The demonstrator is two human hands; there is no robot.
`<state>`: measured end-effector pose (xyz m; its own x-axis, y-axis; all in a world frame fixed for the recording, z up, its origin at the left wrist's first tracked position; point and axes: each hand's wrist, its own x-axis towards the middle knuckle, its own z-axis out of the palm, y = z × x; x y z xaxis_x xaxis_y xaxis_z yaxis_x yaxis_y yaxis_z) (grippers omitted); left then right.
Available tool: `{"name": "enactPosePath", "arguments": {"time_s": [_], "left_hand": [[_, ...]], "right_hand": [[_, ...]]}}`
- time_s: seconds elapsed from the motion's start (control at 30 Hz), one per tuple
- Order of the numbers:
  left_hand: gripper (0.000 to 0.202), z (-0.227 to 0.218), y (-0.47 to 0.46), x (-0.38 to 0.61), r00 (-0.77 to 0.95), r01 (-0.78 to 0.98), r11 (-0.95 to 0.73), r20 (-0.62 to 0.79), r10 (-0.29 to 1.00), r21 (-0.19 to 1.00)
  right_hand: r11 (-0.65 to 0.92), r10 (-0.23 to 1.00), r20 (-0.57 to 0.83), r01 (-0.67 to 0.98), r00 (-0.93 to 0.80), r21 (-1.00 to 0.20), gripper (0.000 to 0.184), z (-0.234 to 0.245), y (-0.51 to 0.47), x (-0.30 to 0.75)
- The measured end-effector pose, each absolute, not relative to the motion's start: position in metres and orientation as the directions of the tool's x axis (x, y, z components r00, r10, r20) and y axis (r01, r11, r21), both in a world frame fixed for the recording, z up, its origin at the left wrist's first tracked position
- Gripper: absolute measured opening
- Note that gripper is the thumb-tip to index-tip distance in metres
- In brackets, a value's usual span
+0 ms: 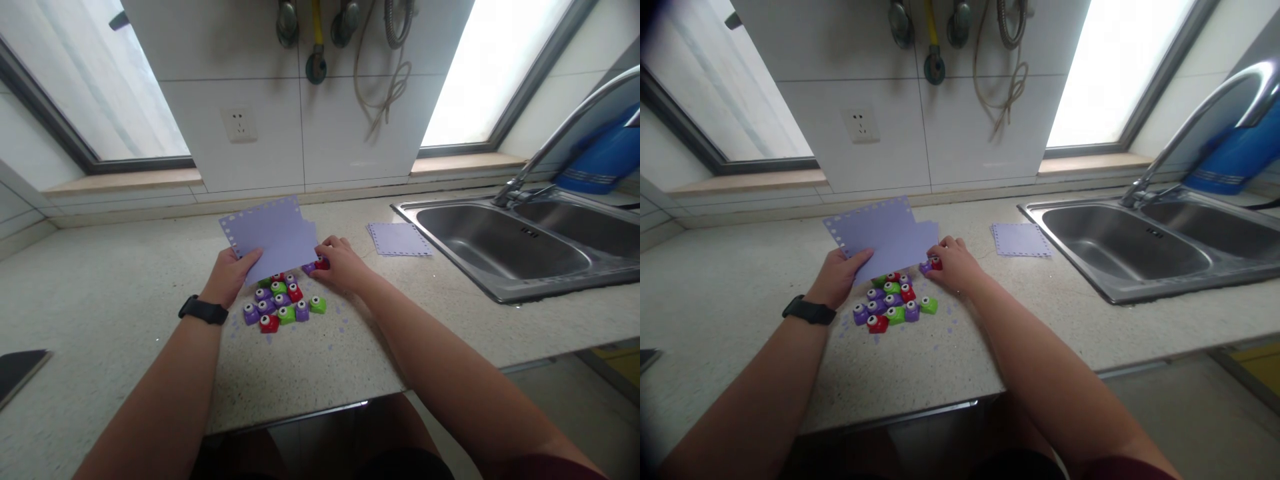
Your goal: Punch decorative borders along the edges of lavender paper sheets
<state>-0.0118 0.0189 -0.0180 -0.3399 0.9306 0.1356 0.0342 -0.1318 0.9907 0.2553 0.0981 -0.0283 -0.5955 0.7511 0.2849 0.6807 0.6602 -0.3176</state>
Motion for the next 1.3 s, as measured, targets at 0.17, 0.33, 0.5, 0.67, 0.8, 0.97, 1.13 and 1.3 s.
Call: {"name": "enactPosePath", "arguments": {"time_s": [0.17,0.33,0.5,0.67,0.8,0.97,1.13,1.3], "left_hand": [[0.052,-0.017,0.019,-0.012,-0.352,0.023,-0.127,0.127,0.927,0.992],[0.054,-0.014,0.017,-0.008,-0.346,0.007,-0.133,0.128,0.930,0.991],[0.057,-0.014,0.017,-0.009,-0.352,0.023,-0.126,0.126,0.927,0.992],[0.056,-0.018,0.020,-0.013,-0.337,0.015,-0.130,0.128,0.933,0.991],[0.053,-0.025,0.024,-0.018,-0.339,-0.051,-0.148,0.122,0.933,0.988],[0.049,-0.033,0.029,-0.021,-0.344,-0.192,-0.185,0.110,0.933,0.964],[0.047,-0.038,0.033,-0.020,-0.355,-0.265,-0.188,0.086,0.931,0.946],[0.039,-0.041,0.034,-0.020,-0.356,-0.255,-0.186,0.087,0.931,0.949]], "right_hand": [[0.725,0.689,0.283,0.631,-0.668,-0.277,0.044,-0.025,0.099,0.270],[0.784,0.621,0.251,0.589,-0.742,-0.198,0.028,-0.029,0.100,0.267],[0.741,0.670,0.276,0.647,-0.690,-0.182,0.015,-0.035,0.103,0.251],[0.680,0.724,0.347,0.700,-0.596,-0.217,0.036,-0.032,0.104,0.247],[0.641,0.756,0.431,0.690,-0.493,-0.336,0.027,-0.023,0.103,0.258],[0.569,0.821,0.368,0.668,-0.435,-0.479,0.016,-0.009,0.100,0.275],[0.551,0.834,0.301,0.687,-0.462,-0.473,0.028,0.001,0.095,0.280],[0.634,0.752,0.165,0.633,-0.638,-0.444,0.034,0.004,0.088,0.280]]}}
